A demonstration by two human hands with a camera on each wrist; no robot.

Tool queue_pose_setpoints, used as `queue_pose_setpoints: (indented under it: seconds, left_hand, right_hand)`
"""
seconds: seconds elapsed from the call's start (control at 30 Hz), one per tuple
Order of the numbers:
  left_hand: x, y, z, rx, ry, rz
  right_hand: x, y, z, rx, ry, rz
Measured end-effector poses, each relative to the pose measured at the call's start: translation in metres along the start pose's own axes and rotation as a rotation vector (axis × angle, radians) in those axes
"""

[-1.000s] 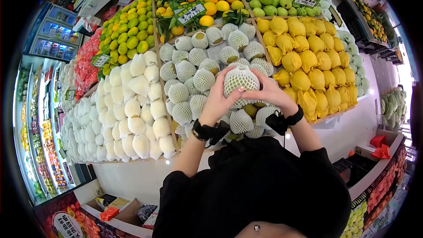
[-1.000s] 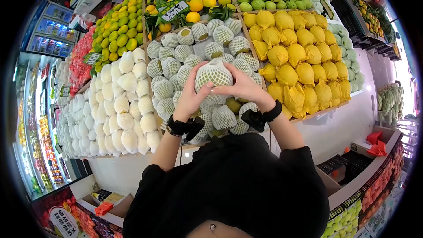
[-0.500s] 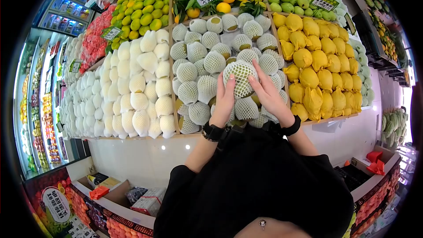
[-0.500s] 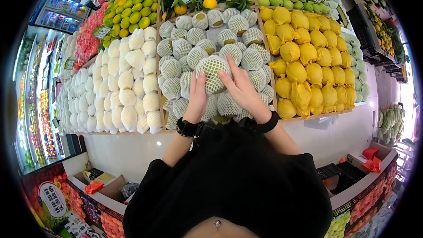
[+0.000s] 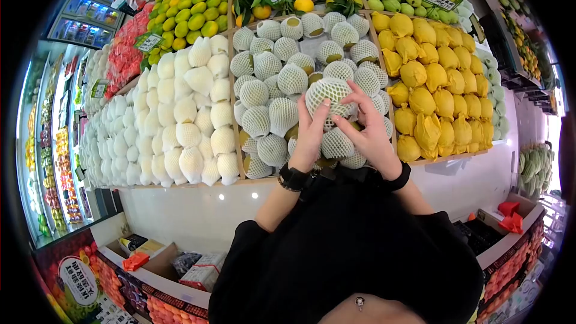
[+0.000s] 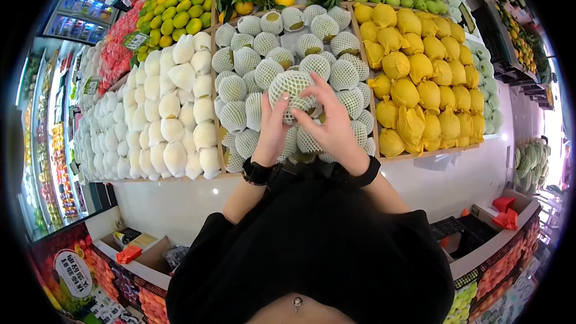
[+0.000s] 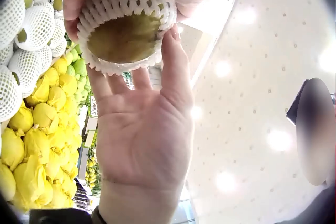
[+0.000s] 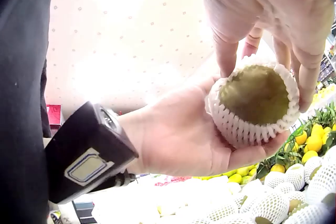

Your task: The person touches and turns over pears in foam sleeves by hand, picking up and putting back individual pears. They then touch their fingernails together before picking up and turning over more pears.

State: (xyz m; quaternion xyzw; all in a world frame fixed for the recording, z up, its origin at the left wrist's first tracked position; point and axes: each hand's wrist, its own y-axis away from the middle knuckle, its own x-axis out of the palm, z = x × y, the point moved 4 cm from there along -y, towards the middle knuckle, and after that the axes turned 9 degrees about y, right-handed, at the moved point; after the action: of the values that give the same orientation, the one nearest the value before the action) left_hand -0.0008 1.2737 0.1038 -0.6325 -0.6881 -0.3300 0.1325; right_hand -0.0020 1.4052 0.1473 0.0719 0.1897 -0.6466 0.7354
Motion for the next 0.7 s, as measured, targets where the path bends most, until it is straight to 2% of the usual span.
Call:
queue_pose_setpoints:
  seconds: [0.27, 0.37, 0.47, 0.57, 0.67, 0.7]
  left_hand:
    - [0.008, 0.007, -0.008, -0.096, 0.152, -0.002]
    - [0.004, 0.005, -0.003, -0.023, 0.197, 0.055]
    - [0.004, 0.008, -0.003, 0.061, 0.183, 0.019]
    - [0.000, 0.010, -0.004, 0.176, 0.051, 0.036]
    - [0.001, 0.013, -0.013, 0.186, -0.062, 0.124]
    - [-0.002, 0.012, -0.011, 0.215, -0.133, 0.150]
  right_hand:
    - [-0.001, 0.002, 0.011, -0.053, 0.038, -0.083]
    - [0.003, 0.008, 0.007, -0.069, -0.016, -0.126]
    - [0.005, 0.010, -0.004, -0.154, -0.068, -0.124]
    - [0.003, 0.009, -0.006, 0.022, -0.454, -0.154]
    - [-0.007, 0.000, -0.008, 0.151, -0.489, 0.024]
    - [-0.006, -0.002, -0.010, 0.180, -0.512, 0.141]
